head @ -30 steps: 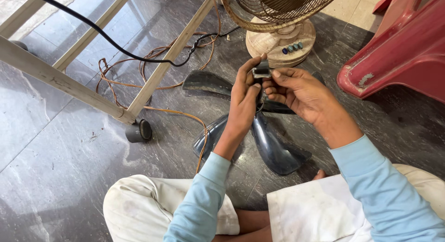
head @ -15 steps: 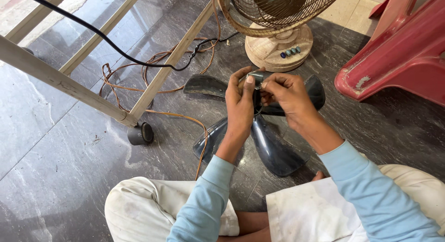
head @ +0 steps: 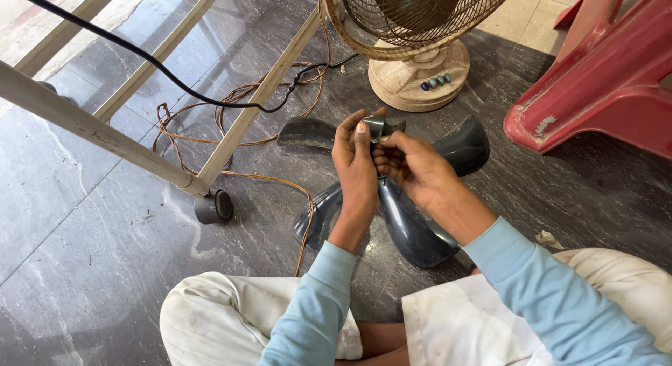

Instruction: The person sits on the floor and repairs a broken fan blade by applying glue to the fractured hub area and pressing the pieces together. They repeatedly adjust the blade and apply more glue to ensure the bond holds.

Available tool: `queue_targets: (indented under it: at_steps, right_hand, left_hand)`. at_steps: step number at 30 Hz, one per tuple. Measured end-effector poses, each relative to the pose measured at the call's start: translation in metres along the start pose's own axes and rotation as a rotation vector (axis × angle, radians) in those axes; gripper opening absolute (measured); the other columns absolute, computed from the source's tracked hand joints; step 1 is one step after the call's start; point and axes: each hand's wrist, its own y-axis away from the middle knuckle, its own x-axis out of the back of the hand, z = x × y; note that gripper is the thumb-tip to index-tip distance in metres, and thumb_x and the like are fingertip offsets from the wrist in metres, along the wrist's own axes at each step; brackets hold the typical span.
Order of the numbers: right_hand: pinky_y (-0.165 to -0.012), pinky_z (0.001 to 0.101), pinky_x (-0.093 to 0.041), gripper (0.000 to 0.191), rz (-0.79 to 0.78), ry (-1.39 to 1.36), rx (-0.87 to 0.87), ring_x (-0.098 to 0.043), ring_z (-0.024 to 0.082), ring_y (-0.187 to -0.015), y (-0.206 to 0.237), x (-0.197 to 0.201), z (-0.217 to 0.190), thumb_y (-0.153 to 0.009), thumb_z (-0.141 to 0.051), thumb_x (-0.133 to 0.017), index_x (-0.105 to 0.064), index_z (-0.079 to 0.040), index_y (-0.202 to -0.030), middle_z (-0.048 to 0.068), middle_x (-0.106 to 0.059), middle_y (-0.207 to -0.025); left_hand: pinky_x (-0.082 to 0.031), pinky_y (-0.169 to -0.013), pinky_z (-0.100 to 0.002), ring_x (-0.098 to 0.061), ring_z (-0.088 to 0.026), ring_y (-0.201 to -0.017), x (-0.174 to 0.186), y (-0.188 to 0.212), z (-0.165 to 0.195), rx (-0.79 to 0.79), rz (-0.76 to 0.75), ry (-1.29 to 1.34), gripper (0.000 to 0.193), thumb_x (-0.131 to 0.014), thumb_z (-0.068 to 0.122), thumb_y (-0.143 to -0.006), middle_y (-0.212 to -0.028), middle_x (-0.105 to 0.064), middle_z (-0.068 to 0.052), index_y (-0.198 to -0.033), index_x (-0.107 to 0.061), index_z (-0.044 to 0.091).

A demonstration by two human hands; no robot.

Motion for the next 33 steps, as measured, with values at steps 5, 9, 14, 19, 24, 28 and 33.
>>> queue_targets:
  at_steps: [5,9,14,19,24,28,33]
  right_hand:
    - [-0.068,0.0236,-0.056,0.014,-0.078,0.000,0.024,-0.067,0.011,-0.072,0.001,-0.001,0.003,-0.098,-0.015,-0.064,-0.071,-0.003,-0.095,0.005,-0.070,-0.085]
    - [-0.072,0.0251,-0.061,0.018,-0.039,0.253,0.335,-0.070,0.012,-0.076,0.014,-0.006,0.000,-0.099,-0.013,-0.063,-0.072,0.002,-0.104,0.007,-0.074,-0.090]
    - [-0.071,0.0311,-0.060,0.027,0.155,0.967,0.922,-0.075,0.021,-0.083,0.031,-0.015,-0.011,-0.090,-0.005,-0.071,-0.070,0.005,-0.114,0.014,-0.075,-0.097]
    - [-0.072,0.0420,-0.057,0.021,0.190,1.345,1.306,-0.073,0.037,-0.086,0.043,-0.009,-0.022,-0.093,-0.003,-0.072,-0.069,0.009,-0.111,0.023,-0.072,-0.101]
    - [-0.067,0.0408,-0.056,0.014,0.212,1.379,1.321,-0.072,0.034,-0.077,0.035,-0.001,-0.032,-0.098,-0.003,-0.071,-0.070,0.009,-0.104,0.021,-0.072,-0.094]
    - [-0.059,0.0330,-0.053,0.011,0.133,1.072,1.081,-0.071,0.019,-0.066,0.027,0.007,-0.038,-0.095,-0.003,-0.069,-0.073,0.008,-0.097,0.013,-0.072,-0.080]
    - [-0.060,0.0256,-0.056,0.011,-0.031,0.631,0.812,-0.069,0.010,-0.067,0.017,0.012,-0.040,-0.097,-0.006,-0.067,-0.074,0.002,-0.095,0.005,-0.073,-0.078]
  left_hand:
    - [-0.050,-0.059,-0.018,-0.054,-0.002,-0.068,0.002,-0.003,0.001,-0.022,0.013,0.007,0.037,-0.049,0.024,-0.110,-0.129,-0.071,-0.015,-0.134,-0.049,-0.005]
    - [-0.048,-0.054,-0.020,-0.052,-0.003,-0.064,0.003,-0.008,0.000,0.035,0.001,0.007,0.037,-0.051,0.022,-0.107,-0.122,-0.071,-0.014,-0.133,-0.050,-0.004]
    - [-0.053,-0.079,-0.023,-0.063,-0.006,-0.090,-0.006,-0.014,-0.005,-0.043,-0.014,-0.045,0.038,-0.055,0.020,-0.108,-0.123,-0.072,-0.014,-0.133,-0.056,-0.008]
    - [-0.055,-0.087,-0.027,-0.067,-0.011,-0.099,-0.013,-0.020,-0.008,-0.087,-0.001,-0.165,0.039,-0.060,0.023,-0.106,-0.117,-0.075,-0.014,-0.128,-0.063,-0.010]
    - [-0.053,-0.095,-0.031,-0.066,-0.016,-0.106,-0.013,-0.024,-0.014,-0.045,-0.065,-0.285,0.048,-0.054,0.032,-0.108,-0.118,-0.074,-0.015,-0.132,-0.063,-0.008]
    - [-0.042,-0.112,-0.032,-0.055,-0.016,-0.129,-0.003,-0.021,-0.022,0.062,-0.262,-0.047,0.058,-0.052,0.037,-0.106,-0.140,-0.060,-0.012,-0.148,-0.046,-0.002]
    - [-0.040,-0.110,-0.033,-0.054,-0.018,-0.124,0.006,-0.018,-0.034,0.141,-0.352,-0.153,0.056,-0.042,0.046,-0.107,-0.127,-0.059,-0.010,-0.146,-0.043,0.006]
